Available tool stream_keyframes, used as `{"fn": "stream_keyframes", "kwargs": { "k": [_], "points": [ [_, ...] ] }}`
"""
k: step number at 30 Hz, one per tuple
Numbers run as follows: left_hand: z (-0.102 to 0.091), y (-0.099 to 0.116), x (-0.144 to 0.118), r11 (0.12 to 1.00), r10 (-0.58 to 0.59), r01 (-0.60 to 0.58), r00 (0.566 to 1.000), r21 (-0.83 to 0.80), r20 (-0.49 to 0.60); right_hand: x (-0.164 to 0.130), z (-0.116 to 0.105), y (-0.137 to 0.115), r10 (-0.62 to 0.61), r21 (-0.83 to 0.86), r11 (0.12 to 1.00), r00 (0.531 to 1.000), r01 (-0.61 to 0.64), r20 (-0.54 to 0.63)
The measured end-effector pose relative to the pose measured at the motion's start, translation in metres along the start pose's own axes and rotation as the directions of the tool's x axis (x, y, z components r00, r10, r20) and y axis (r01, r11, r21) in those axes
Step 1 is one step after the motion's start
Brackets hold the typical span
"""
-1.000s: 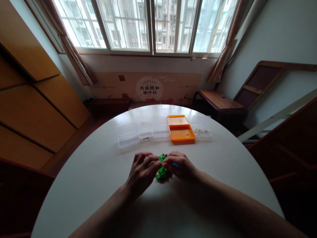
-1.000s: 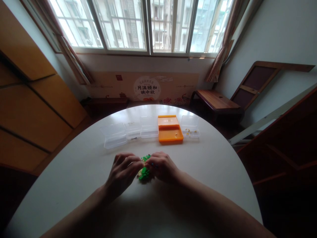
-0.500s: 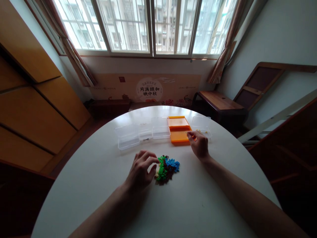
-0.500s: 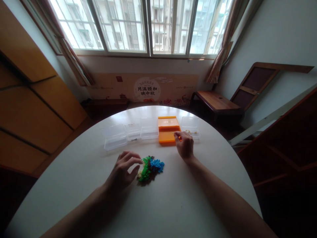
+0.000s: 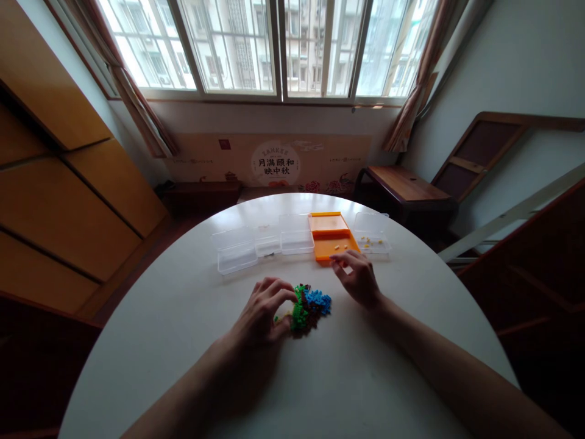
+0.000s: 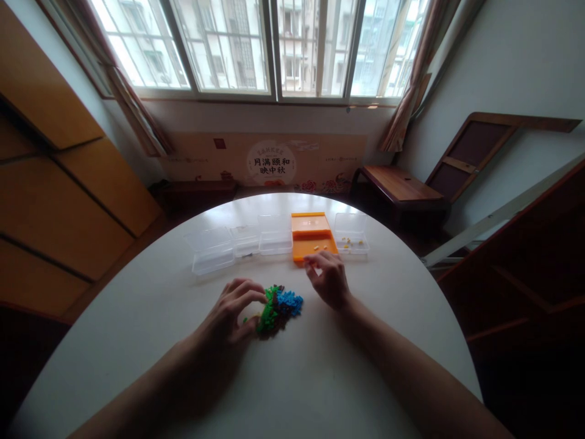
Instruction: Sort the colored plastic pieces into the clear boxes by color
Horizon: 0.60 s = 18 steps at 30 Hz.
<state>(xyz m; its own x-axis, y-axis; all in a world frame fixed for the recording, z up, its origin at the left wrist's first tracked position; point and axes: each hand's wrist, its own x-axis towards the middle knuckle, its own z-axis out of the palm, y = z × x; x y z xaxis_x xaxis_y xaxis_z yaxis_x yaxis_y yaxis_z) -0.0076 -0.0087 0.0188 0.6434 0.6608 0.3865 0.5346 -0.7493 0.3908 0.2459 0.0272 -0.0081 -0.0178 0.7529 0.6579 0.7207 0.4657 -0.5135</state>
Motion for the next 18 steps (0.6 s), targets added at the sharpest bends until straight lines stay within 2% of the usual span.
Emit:
{"fn": "stream_keyframes", "kwargs": {
  "k": [3,7,12,18],
  "points": [
    [0.0,0.0,0.0,1.0,0.002,-0.002,1.0,-0.007,0.022,-0.008,0.004,-0.014,-0.115,0.043,0.993,0.99,0.112,0.081],
    [-0.002,0.0,0.0,1.0,0.007,-0.007,0.999,-0.003,0.048,-0.013,0.006,-0.02,-0.217,0.06,0.976,0.965,0.21,0.147],
    [-0.008,-0.003,-0.001,0.999,-0.024,0.022,0.997,0.024,0.077,-0.012,0.003,-0.019,-0.214,0.057,0.977,0.964,0.208,0.16],
    [-0.008,-0.005,-0.001,1.0,-0.005,0.002,0.992,0.019,0.124,-0.013,0.004,-0.02,-0.219,0.059,0.975,0.962,0.213,0.16]
  ]
}}
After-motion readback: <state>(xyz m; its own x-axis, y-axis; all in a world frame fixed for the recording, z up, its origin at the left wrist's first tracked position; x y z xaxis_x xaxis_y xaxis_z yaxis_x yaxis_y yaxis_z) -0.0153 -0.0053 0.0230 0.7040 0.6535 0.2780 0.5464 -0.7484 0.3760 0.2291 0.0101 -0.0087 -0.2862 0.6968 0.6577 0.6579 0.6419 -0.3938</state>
